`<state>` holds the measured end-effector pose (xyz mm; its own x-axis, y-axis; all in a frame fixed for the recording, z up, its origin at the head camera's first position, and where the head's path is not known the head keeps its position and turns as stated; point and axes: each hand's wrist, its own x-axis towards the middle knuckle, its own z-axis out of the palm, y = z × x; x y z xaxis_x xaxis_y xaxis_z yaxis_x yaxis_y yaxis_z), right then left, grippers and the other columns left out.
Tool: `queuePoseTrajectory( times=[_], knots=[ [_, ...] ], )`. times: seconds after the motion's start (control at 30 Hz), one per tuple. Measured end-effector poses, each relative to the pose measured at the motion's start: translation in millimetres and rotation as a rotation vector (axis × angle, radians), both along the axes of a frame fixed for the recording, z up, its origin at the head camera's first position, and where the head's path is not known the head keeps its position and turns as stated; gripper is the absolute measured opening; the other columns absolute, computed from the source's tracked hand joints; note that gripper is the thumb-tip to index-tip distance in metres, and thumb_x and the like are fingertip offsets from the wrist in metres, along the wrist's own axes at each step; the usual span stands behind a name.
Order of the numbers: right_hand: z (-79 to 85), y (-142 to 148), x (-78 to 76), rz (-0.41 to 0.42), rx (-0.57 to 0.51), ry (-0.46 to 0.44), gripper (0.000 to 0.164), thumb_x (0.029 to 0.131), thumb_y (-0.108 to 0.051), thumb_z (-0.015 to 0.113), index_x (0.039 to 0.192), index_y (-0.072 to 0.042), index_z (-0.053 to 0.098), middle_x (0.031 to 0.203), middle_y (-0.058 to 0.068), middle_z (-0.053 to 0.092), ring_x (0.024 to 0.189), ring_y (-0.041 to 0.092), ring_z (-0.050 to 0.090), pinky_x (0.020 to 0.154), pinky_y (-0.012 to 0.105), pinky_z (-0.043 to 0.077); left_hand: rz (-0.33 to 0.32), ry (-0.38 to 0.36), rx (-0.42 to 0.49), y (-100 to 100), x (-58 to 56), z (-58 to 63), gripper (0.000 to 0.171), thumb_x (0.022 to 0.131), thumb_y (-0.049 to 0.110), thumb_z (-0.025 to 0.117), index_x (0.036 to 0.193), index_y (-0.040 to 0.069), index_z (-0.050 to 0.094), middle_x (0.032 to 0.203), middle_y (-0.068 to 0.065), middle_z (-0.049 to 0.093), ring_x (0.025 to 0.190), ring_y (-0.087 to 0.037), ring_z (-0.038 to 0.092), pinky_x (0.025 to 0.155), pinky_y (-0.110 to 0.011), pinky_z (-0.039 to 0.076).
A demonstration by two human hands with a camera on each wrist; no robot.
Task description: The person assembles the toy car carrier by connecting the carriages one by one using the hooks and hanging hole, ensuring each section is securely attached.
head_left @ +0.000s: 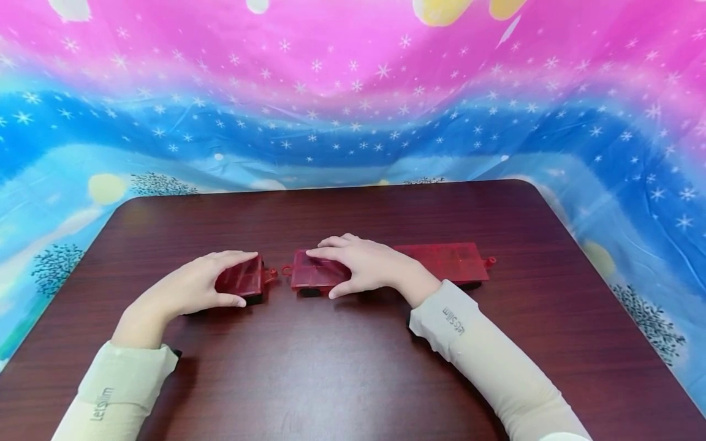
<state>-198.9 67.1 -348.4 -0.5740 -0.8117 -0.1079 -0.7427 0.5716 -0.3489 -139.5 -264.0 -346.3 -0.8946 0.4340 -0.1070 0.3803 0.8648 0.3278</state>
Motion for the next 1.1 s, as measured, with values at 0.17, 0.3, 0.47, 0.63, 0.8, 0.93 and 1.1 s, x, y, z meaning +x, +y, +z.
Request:
queuePoseTrajectory(
  times=[0.17,0.3,0.47,0.63,0.8,0.93,1.1],
  knots=[
    [-2.2,-6,-3.3,0.002,0.025,-0.027,0.082,0.084,-0.048,0.075,0.154,-0.029,0.038,0.154,0.001,0.042,0.139,0.023,0.042,0.113,0.046,0.041,0.005,0.002,-0.014,2,0.5,0.0,0.086,0.075,0.041,0.085,0.148,0.015,0.046,0.141,-0.016,0.054,0.123,-0.038,0.052,0.085,-0.053,0.058],
    [-4.9,-8,-4.7,-0.006,0.034,-0.049,0.081,0.084,-0.046,0.076,0.154,-0.029,0.038,0.152,0.002,0.043,0.136,0.021,0.043,0.112,0.046,0.041,0.006,0.006,-0.017,2,0.4,-1.0,0.086,0.075,0.04,0.085,0.148,0.016,0.046,0.14,-0.016,0.054,0.121,-0.037,0.052,0.083,-0.052,0.059],
    [-5.1,-9,-4.8,-0.001,0.02,-0.057,0.078,0.086,-0.04,0.075,0.153,-0.027,0.039,0.148,0.003,0.045,0.134,0.02,0.045,0.115,0.049,0.037,0.003,0.016,-0.023,3,-0.9,-1.9,0.085,0.075,0.036,0.086,0.147,0.014,0.047,0.139,-0.015,0.055,0.12,-0.036,0.053,0.084,-0.052,0.058],
    [-5.2,-8,-5.1,-0.006,0.028,-0.056,0.077,0.086,-0.039,0.075,0.153,-0.026,0.04,0.147,0.003,0.046,0.134,0.02,0.045,0.118,0.053,0.032,0.0,0.009,-0.032,7,-4.3,-1.4,0.084,0.075,0.035,0.085,0.147,0.015,0.047,0.139,-0.012,0.056,0.12,-0.034,0.054,0.088,-0.052,0.057],
    [-5.8,-6,-6.1,-0.016,0.032,-0.049,0.077,0.086,-0.039,0.074,0.153,-0.027,0.041,0.15,0.004,0.045,0.136,0.022,0.044,0.118,0.051,0.033,-0.004,0.005,-0.047,11,-6.7,0.0,0.084,0.075,0.036,0.085,0.147,0.015,0.048,0.139,-0.013,0.056,0.121,-0.035,0.055,0.09,-0.054,0.056],
    [-4.9,-3,-6.8,-0.022,0.011,-0.061,0.077,0.085,-0.039,0.075,0.153,-0.027,0.041,0.151,0.005,0.044,0.136,0.022,0.044,0.116,0.049,0.037,0.0,-0.001,-0.057,13,-7.6,1.4,0.085,0.074,0.037,0.086,0.147,0.015,0.048,0.14,-0.013,0.056,0.122,-0.035,0.054,0.09,-0.053,0.056],
    [-4.5,0,-8.0,-0.022,-0.015,-0.067,0.077,0.085,-0.038,0.075,0.152,-0.025,0.042,0.15,0.005,0.045,0.136,0.022,0.044,0.113,0.047,0.039,-0.004,-0.003,-0.056,15,-9.6,2.5,0.085,0.074,0.038,0.086,0.147,0.016,0.048,0.141,-0.013,0.055,0.122,-0.036,0.054,0.089,-0.053,0.057]
  ],
)
